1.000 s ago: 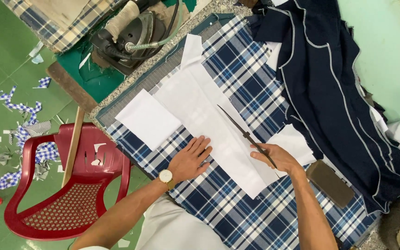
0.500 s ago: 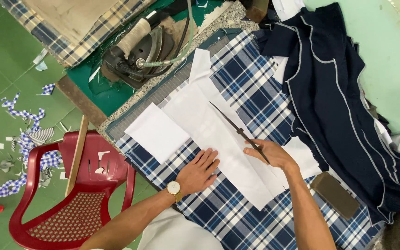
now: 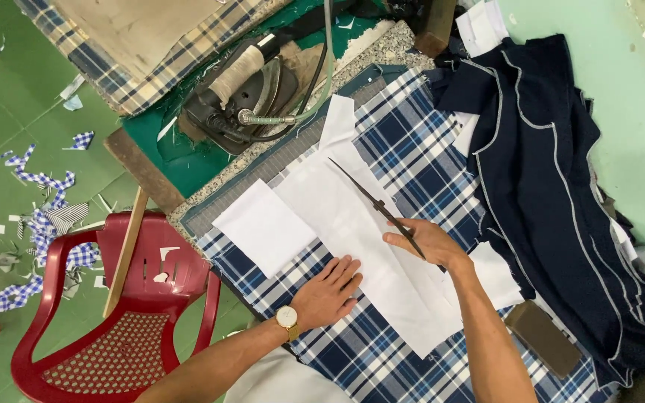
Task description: The person lays a white fabric piece on a plaid-covered table, smooths it, and uses shears to cut along its edges. The person then folds the fabric and continues cutting to separate sections.
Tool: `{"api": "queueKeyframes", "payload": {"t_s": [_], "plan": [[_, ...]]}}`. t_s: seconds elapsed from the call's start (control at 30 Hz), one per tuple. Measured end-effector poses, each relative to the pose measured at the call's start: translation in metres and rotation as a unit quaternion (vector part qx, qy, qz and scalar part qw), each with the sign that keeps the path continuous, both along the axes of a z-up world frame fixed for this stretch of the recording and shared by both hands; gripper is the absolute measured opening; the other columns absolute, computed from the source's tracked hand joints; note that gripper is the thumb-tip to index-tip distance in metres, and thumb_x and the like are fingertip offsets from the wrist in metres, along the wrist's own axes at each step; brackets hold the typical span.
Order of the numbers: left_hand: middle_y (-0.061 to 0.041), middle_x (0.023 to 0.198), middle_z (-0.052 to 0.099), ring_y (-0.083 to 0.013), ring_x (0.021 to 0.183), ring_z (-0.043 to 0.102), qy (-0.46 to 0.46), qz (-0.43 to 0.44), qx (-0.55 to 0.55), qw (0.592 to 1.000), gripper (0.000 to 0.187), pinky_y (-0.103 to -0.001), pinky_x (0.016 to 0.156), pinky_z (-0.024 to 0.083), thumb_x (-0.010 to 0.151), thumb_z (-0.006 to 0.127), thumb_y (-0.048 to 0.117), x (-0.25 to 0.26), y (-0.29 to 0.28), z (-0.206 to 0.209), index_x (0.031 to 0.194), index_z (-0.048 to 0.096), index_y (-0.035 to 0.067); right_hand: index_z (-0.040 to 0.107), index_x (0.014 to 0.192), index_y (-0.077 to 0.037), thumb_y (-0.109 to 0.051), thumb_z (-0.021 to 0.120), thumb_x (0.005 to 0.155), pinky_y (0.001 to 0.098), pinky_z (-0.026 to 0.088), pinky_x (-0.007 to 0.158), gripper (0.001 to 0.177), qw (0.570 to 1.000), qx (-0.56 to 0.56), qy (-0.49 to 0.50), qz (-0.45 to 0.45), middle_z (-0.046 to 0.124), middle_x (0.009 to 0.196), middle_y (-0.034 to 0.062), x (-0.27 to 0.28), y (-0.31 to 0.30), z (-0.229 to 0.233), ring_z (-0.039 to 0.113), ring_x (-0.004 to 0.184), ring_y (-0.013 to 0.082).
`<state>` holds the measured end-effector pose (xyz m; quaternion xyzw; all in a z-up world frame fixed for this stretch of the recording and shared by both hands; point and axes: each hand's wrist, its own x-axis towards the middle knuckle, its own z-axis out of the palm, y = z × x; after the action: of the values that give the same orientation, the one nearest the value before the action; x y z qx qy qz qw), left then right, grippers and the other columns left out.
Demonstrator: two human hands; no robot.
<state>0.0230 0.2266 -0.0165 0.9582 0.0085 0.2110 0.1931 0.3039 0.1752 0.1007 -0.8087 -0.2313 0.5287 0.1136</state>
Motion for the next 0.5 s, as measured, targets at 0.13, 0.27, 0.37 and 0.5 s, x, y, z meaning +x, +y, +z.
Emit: {"api": "queueKeyframes", "payload": {"t_s": [0.13,0.27,0.37,0.5], "plan": [[-0.023,0.152,0.048,-0.0359,0.143,0.045,0.001,0.001,-0.004,1.000,0.047,-0.050,0.123,0.029,0.105,0.045,0.037,-0.001,0.001,0.001,0.138,0.056,0.004,0.072,0.131,-0.006,-0.042,0.082,0.086,0.0241,0.042,0.033,0.058,1.000,0.001,0.013,-0.027,0.059,0.049,0.0130,-0.003,0.009,0.002,0.055,0.041,0.0188],[-0.023,0.152,0.051,-0.0391,0.144,0.045,0.073,-0.023,0.019,0.997,0.052,-0.051,0.123,0.031,0.107,0.045,0.040,-0.004,0.007,0.015,0.140,0.058,0.002,0.058,0.151,-0.027,-0.064,0.056,0.084,0.0287,0.034,0.059,0.077,0.993,-0.102,0.021,0.058,0.035,0.056,0.0013,-0.006,0.035,0.037,0.035,0.053,0.0144],[-0.022,0.153,0.050,-0.0388,0.145,0.043,0.083,-0.024,0.024,0.996,0.053,-0.051,0.123,0.030,0.107,0.044,0.042,-0.004,0.006,0.013,0.140,0.057,0.003,0.059,0.150,-0.025,-0.067,0.056,0.079,0.0272,0.044,0.080,0.082,0.991,-0.114,0.000,0.076,0.073,0.099,0.0067,-0.005,0.051,0.043,0.053,0.069,0.0161],[-0.022,0.154,0.050,-0.0386,0.145,0.043,0.080,-0.024,0.019,0.996,0.052,-0.051,0.123,0.030,0.106,0.046,0.041,-0.004,0.007,0.012,0.140,0.057,0.003,0.057,0.148,-0.026,-0.067,0.060,0.078,0.0327,0.042,0.111,0.081,0.991,-0.081,-0.020,0.107,0.059,0.151,0.0021,-0.002,0.063,0.037,0.056,0.136,0.0224]]}}
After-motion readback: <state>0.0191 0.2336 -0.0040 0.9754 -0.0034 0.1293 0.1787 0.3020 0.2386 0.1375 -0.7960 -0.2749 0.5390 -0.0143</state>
